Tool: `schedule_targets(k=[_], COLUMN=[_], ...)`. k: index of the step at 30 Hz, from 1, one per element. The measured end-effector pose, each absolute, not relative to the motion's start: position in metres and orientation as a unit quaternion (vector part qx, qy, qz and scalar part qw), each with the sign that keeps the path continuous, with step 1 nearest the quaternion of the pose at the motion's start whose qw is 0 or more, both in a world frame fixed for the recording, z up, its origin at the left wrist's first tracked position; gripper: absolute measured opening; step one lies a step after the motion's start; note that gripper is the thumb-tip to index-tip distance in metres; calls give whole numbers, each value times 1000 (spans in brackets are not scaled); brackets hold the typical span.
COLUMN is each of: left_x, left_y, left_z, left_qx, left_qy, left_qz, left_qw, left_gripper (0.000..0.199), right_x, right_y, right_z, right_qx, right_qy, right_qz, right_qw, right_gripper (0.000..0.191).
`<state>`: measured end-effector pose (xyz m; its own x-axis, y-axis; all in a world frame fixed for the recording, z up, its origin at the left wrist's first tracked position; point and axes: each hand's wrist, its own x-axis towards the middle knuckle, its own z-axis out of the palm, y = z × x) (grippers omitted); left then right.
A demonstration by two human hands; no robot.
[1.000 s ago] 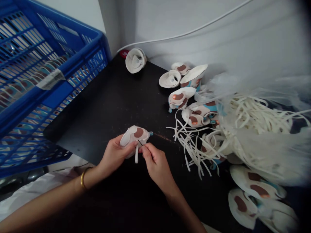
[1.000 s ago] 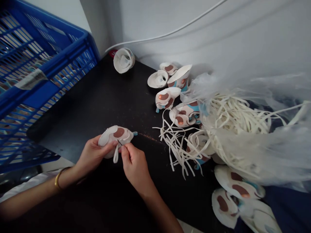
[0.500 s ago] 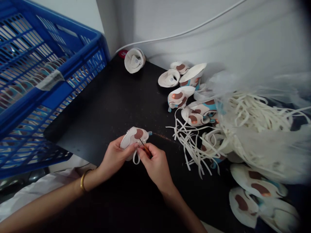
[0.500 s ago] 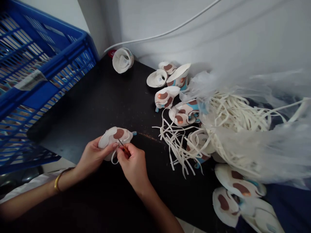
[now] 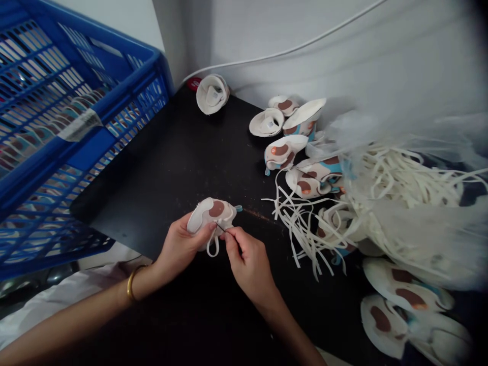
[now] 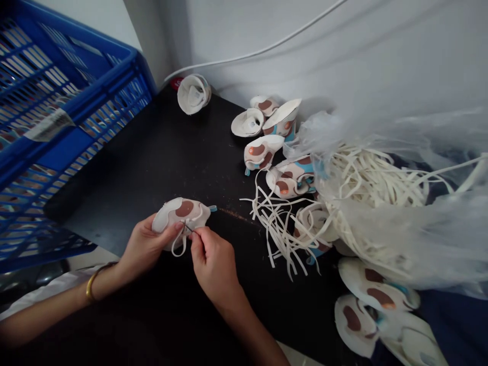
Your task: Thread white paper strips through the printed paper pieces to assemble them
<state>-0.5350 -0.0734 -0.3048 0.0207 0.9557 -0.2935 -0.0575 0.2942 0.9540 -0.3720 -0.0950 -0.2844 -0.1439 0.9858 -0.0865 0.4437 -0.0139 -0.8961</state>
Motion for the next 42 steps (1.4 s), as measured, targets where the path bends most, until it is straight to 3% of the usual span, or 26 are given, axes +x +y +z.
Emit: schedule_targets(k=[7,18,35,38,42], left_x=[-536,-537,-536,-536,-540], left_y=[-72,-70,-75,-77,-74], left_z=[-299,-301,-308,-306,-307], left_qx=[422,336,385,445,642], left_qy=[561,544,538,557,548], left_qz=[424,418,437,421,397], left_qw=[573,646,609,561,361], left_gripper=[27,29,27,25,7], right_x=[-374,-371,-372,-371,-375], right_y=[-92,-90,-90,-91,-94], right_z=[-285,-284,-286,-286,-287], right_qx=[-569,-568,-561,-562,-589], right_qy=[-632,-671,-684,-690,-704], right_qz=[419,384,368,361,317], right_qw=[318,282,285,277,239], right_gripper=[21,24,23,22,20])
